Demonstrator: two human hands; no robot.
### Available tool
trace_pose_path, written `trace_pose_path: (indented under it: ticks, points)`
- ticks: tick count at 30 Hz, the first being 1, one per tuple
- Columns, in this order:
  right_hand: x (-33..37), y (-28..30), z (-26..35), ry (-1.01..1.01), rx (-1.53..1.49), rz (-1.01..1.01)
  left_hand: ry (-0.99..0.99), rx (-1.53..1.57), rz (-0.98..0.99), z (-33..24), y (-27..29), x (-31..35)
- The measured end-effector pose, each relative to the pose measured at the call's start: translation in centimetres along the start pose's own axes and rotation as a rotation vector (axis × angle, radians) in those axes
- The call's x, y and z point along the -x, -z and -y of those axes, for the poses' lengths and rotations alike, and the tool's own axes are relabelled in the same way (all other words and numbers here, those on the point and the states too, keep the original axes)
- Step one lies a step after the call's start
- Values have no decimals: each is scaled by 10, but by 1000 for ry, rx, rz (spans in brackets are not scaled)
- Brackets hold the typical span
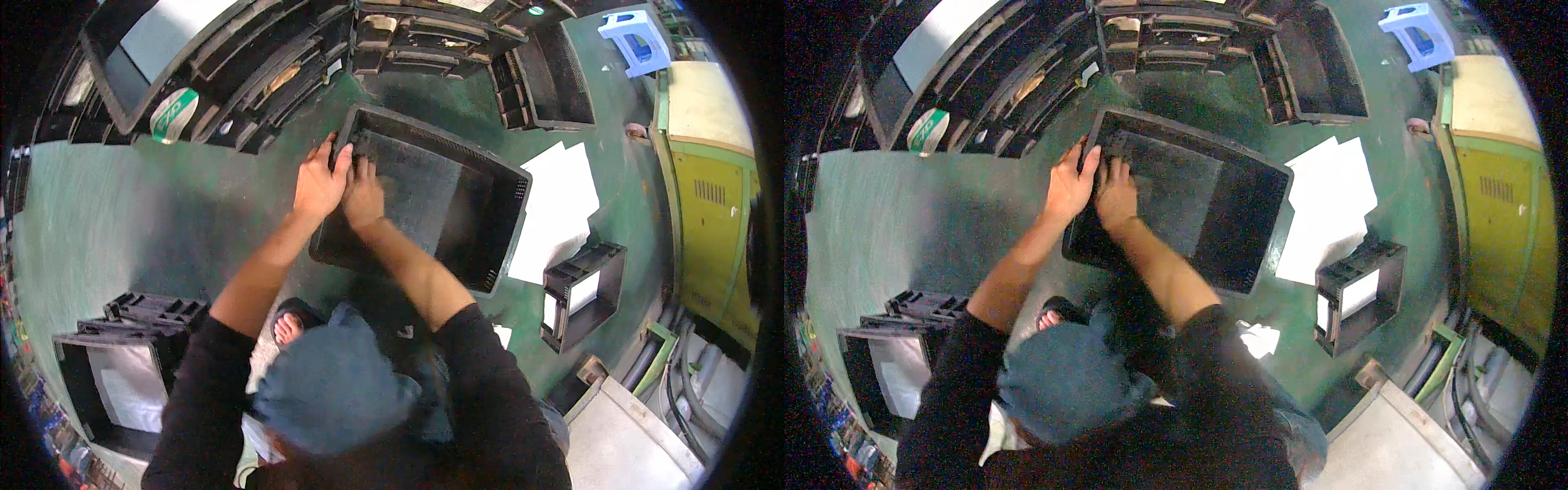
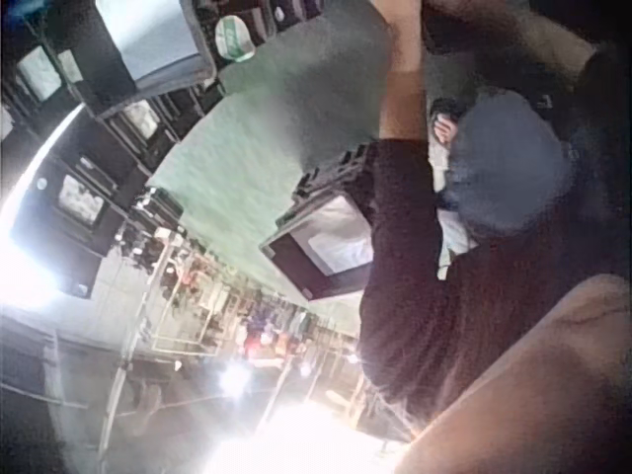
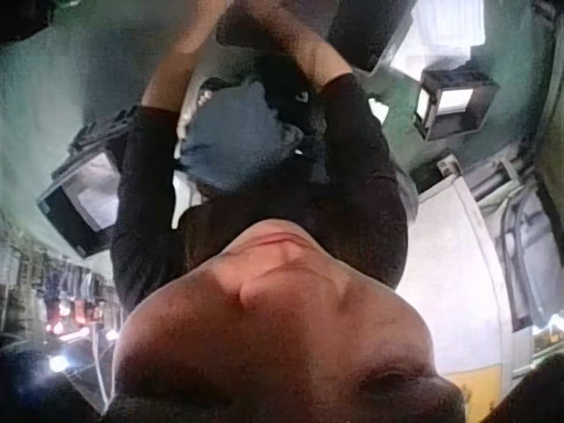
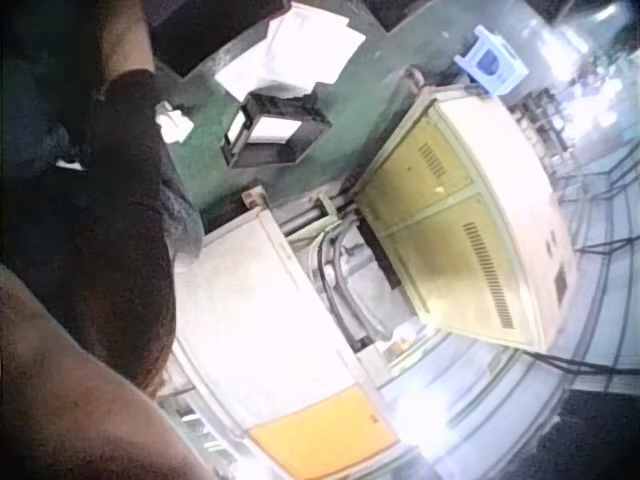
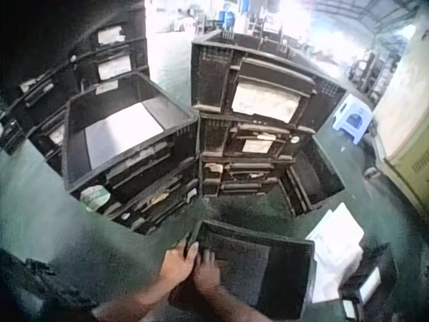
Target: The person sits on the floor and repeatedly wipes the interior of black plastic trays with a cloth, inserts white paper sheets, and stacks the trays. The person handles multiple trays one at a time, wiping them and placing them into a stack.
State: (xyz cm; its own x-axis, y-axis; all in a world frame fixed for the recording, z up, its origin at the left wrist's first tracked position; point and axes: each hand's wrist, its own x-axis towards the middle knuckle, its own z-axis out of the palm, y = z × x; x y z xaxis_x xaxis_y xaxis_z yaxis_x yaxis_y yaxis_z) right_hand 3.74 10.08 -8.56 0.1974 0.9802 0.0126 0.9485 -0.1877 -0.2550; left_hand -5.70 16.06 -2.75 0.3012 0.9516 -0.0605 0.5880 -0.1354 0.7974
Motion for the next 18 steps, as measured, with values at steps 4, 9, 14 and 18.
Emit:
trace_pose_path:
  ticks: [4, 9, 14, 18]
  points:
    - [26, 0, -78, 63, -135, -122, 55, 12, 22, -6, 3, -1]
    - [73, 40, -185, -604, 313, -29, 39, 121, -2, -16, -3, 1]
    - [-28, -9, -20, -235, 103, 70, 79, 77, 95, -16, -3, -1]
    - [-17, -6, -52, -9, 77, -235, -63, 105, -18, -11, -2, -4]
